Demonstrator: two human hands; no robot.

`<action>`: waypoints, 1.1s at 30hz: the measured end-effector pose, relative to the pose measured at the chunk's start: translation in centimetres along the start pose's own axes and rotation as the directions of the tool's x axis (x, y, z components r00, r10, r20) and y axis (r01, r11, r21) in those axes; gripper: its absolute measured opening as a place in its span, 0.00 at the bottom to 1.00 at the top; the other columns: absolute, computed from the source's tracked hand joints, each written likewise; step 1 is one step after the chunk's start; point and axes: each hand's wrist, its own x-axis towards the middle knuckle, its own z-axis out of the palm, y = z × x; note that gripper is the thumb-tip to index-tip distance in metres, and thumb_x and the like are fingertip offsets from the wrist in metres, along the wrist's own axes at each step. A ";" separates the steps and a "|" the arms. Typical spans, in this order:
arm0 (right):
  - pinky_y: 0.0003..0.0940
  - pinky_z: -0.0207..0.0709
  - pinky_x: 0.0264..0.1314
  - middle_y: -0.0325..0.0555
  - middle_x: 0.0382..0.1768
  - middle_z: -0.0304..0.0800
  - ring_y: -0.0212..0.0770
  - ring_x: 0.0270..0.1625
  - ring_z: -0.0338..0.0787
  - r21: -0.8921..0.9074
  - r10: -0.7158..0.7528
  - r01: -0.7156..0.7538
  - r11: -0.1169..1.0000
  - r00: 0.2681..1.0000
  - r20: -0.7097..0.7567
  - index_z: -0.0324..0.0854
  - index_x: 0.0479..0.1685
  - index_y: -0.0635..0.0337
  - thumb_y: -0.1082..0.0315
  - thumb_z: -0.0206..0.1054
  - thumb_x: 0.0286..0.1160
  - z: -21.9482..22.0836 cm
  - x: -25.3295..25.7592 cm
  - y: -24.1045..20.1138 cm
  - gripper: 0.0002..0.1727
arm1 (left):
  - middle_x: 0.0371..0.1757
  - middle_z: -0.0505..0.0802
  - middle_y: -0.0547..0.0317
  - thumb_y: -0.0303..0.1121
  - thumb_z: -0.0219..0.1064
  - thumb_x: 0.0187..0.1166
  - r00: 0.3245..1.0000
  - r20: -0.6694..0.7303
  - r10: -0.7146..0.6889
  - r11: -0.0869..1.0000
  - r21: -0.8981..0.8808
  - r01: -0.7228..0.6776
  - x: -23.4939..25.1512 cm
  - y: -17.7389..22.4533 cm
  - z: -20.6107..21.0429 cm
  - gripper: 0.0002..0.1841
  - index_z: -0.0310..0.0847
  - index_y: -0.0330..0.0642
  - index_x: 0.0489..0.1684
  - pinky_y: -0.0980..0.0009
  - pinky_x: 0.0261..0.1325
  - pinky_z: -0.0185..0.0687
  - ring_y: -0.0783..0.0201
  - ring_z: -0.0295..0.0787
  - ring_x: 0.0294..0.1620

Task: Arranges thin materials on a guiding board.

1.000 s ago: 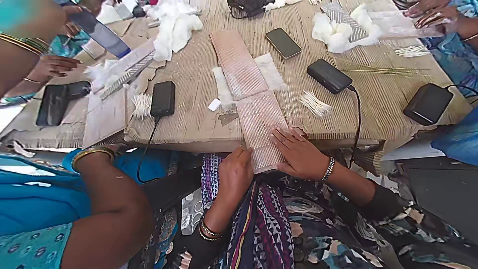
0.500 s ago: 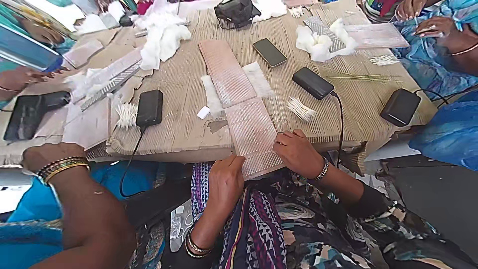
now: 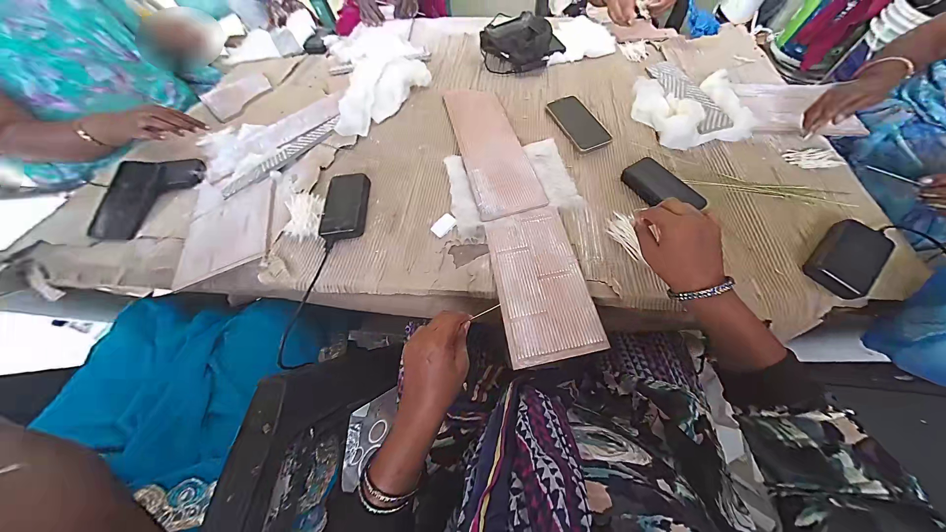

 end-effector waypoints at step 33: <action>0.19 0.84 0.38 0.34 0.26 0.95 0.25 0.30 0.92 0.793 -0.575 -0.593 0.138 0.604 0.552 0.82 0.23 0.51 0.74 0.55 0.78 3.1 3.2 -7.9 0.16 | 0.29 0.80 0.75 0.29 0.55 0.85 0.940 0.204 -0.272 0.370 -0.880 0.298 3.8 0.8 -0.8 0.14 0.76 0.38 0.65 0.87 0.21 0.60 0.85 0.63 0.18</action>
